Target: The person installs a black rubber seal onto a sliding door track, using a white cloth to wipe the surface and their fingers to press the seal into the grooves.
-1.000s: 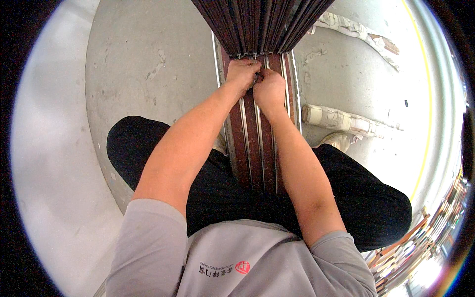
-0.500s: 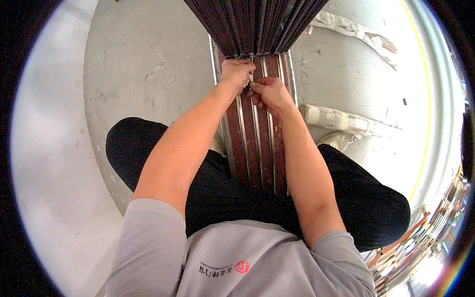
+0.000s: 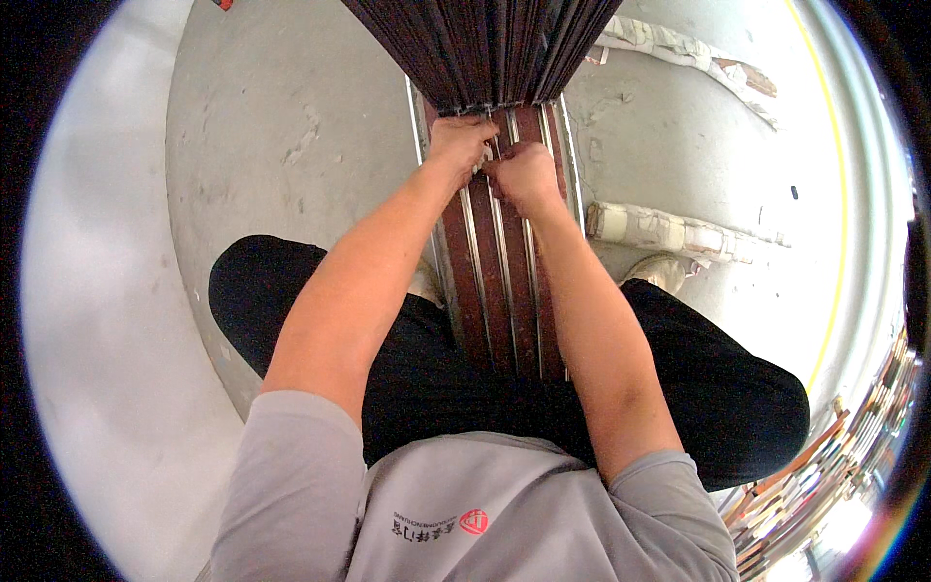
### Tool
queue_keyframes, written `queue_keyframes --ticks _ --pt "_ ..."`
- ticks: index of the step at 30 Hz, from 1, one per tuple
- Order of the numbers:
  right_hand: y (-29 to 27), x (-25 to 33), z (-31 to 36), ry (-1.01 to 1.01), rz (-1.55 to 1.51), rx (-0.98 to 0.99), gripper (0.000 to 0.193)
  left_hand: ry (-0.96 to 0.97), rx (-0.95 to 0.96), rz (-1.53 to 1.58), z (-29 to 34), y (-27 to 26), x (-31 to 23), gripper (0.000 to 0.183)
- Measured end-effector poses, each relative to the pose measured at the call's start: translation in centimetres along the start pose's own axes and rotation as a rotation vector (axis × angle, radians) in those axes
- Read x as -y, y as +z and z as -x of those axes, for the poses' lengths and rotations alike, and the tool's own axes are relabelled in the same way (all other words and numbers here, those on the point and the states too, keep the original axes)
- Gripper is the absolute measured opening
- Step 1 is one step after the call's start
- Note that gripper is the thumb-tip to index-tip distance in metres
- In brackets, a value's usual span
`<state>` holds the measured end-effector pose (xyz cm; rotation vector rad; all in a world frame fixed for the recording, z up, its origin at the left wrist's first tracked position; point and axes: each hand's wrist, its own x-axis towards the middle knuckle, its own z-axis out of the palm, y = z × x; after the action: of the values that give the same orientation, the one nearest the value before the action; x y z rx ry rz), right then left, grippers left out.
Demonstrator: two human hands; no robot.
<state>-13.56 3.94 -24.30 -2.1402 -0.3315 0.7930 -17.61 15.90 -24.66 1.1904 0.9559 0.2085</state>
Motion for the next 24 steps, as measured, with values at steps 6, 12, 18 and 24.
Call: queue_keyframes --ticks 6,12,18,24 --pt "0.8 1.3 3.3 -0.253 0.429 -0.143 0.017 0.003 -0.038 0.036 -1.2 -0.6 1.2 0.010" --pt "1.1 0.4 3.1 -0.460 0.657 -0.254 0.018 0.063 0.080 0.090 -1.4 -0.7 1.7 0.014" --pt "0.1 1.0 2.3 -0.330 0.456 -0.076 0.020 -0.018 0.050 0.073 -1.5 -0.9 1.3 0.008" --pt "0.1 3.5 2.4 -0.247 0.537 -0.109 0.018 0.028 0.070 0.087 -1.1 -1.1 1.0 0.015"
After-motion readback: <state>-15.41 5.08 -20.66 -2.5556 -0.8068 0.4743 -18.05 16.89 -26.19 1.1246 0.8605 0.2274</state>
